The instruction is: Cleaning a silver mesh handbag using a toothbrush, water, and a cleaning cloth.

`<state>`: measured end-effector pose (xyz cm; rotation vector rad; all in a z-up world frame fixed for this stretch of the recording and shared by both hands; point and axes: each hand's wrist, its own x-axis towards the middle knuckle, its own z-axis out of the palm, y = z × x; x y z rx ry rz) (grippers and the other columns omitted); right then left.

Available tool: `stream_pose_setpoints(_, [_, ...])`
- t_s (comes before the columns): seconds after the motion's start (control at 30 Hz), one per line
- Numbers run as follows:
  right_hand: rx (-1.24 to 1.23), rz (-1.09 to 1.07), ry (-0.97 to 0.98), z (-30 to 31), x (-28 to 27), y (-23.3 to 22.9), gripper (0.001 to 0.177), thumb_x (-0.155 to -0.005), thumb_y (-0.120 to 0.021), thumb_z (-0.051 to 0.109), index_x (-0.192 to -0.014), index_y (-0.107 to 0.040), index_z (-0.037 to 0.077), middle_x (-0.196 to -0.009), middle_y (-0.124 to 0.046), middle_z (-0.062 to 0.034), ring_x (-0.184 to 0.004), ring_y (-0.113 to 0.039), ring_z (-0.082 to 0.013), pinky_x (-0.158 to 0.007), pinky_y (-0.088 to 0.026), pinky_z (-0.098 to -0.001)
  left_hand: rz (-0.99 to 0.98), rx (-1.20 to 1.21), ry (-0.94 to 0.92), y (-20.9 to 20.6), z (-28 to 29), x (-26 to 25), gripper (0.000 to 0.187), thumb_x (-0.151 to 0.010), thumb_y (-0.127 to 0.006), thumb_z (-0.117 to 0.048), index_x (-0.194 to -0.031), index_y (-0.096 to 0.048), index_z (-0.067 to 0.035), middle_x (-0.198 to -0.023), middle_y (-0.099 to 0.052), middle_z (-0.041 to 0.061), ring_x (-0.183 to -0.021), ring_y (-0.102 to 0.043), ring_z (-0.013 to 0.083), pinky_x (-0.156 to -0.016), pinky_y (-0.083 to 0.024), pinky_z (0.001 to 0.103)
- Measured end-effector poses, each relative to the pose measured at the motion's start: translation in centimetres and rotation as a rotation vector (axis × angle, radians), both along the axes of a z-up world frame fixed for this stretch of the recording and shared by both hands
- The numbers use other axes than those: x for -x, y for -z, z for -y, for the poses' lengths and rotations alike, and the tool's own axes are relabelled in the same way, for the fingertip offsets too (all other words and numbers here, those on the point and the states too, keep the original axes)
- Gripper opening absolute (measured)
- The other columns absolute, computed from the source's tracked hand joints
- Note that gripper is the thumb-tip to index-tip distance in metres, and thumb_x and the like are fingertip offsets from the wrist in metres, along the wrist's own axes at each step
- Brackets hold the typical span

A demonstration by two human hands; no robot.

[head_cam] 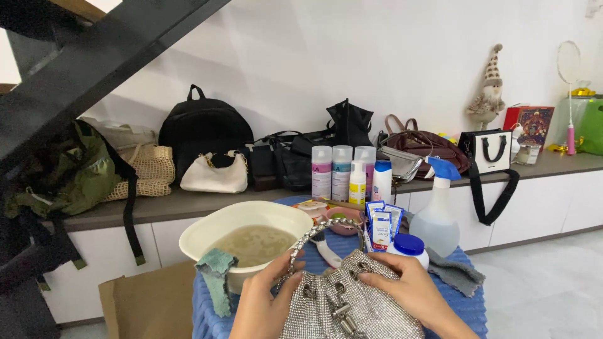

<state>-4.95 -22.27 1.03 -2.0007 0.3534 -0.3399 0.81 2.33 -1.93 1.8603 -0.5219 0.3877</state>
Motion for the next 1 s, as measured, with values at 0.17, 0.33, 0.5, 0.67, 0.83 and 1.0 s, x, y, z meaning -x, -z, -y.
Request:
stream_pose_setpoints(0.17, [0.109, -0.040, -0.180, 4.5, -2.8, 3.2, 0.089, -0.058, -0.092, 0.043, -0.137, -0.069, 0.008, -0.128, -0.078, -0.0179, -0.112, -0.079, -0.0266, -0.097, -0.059, -0.0345, 0.040, 0.011, 0.015, 3.2, 1.2, -2.0, 0.029, -0.085, -0.070, -0.002, -0.107, -0.079, -0.021, -0.068, -0.072, -0.003, -0.056, -0.057, 0.0092, -0.055, -0.047, 0.027])
stream_pose_setpoints(0.33, [0.210, 0.024, -0.228, 3.7, -3.6, 4.3, 0.065, -0.073, -0.079, 0.045, -0.132, -0.073, 0.016, -0.129, -0.080, -0.0035, -0.109, -0.076, -0.0150, -0.095, -0.058, -0.0281, -0.071, -0.068, -0.001, 4.7, 0.8, -3.9, 0.029, -0.086, -0.071, -0.011, -0.113, -0.078, -0.021, -0.082, -0.085, -0.004, -0.073, -0.077, 0.0053, -0.072, -0.061, 0.023])
stream_pose_setpoints(0.5, [0.239, 0.000, -0.246, 4.2, -5.2, 5.7, 0.064, -0.076, -0.078, 0.043, -0.132, -0.072, 0.013, -0.125, -0.082, -0.0081, -0.113, -0.080, -0.0187, -0.099, -0.060, -0.0318, -0.221, 0.046, 0.183, 6.1, -0.1, -5.7, 0.030, -0.087, -0.070, -0.010, -0.116, -0.077, -0.008, -0.114, -0.091, 0.001, -0.104, -0.086, 0.0100, -0.097, -0.065, 0.027])
stream_pose_setpoints(0.67, [0.362, -0.041, -0.236, 3.6, -4.0, 4.5, 0.060, -0.079, -0.077, 0.045, -0.130, -0.073, 0.014, -0.133, -0.077, -0.0018, -0.122, -0.075, -0.0140, -0.103, -0.057, -0.0282, -0.262, -0.223, 0.095, 5.2, -0.1, -5.3, 0.041, -0.076, -0.086, -0.035, -0.115, -0.081, -0.022, -0.088, -0.083, -0.005, -0.074, -0.070, 0.0043, -0.077, -0.058, 0.019])
stream_pose_setpoints(0.83, [0.186, 0.145, -0.010, 3.5, -1.0, 1.2, 0.039, -0.080, -0.080, 0.027, -0.116, -0.085, 0.014, -0.082, -0.087, -0.0045, -0.060, -0.070, -0.0103, -0.052, -0.050, -0.0217, -0.259, -0.227, 0.066, 5.5, 0.1, -5.2, 0.057, -0.070, -0.087, -0.055, -0.113, -0.080, -0.019, -0.101, -0.084, -0.001, -0.094, -0.079, 0.0086, -0.091, -0.060, 0.025])
stream_pose_setpoints(1.0, [0.084, 0.195, 0.060, 3.3, -2.2, -2.2, 0.026, -0.086, -0.075, 0.010, -0.108, -0.086, -0.001, -0.063, -0.076, -0.0121, -0.050, -0.060, -0.0138, -0.046, -0.040, -0.0233, -0.351, -0.210, 0.089, 4.4, 0.1, -4.5, 0.061, -0.061, -0.095, -0.049, -0.111, -0.082, -0.017, -0.091, -0.079, 0.002, -0.089, -0.074, 0.0099, -0.088, -0.057, 0.024])
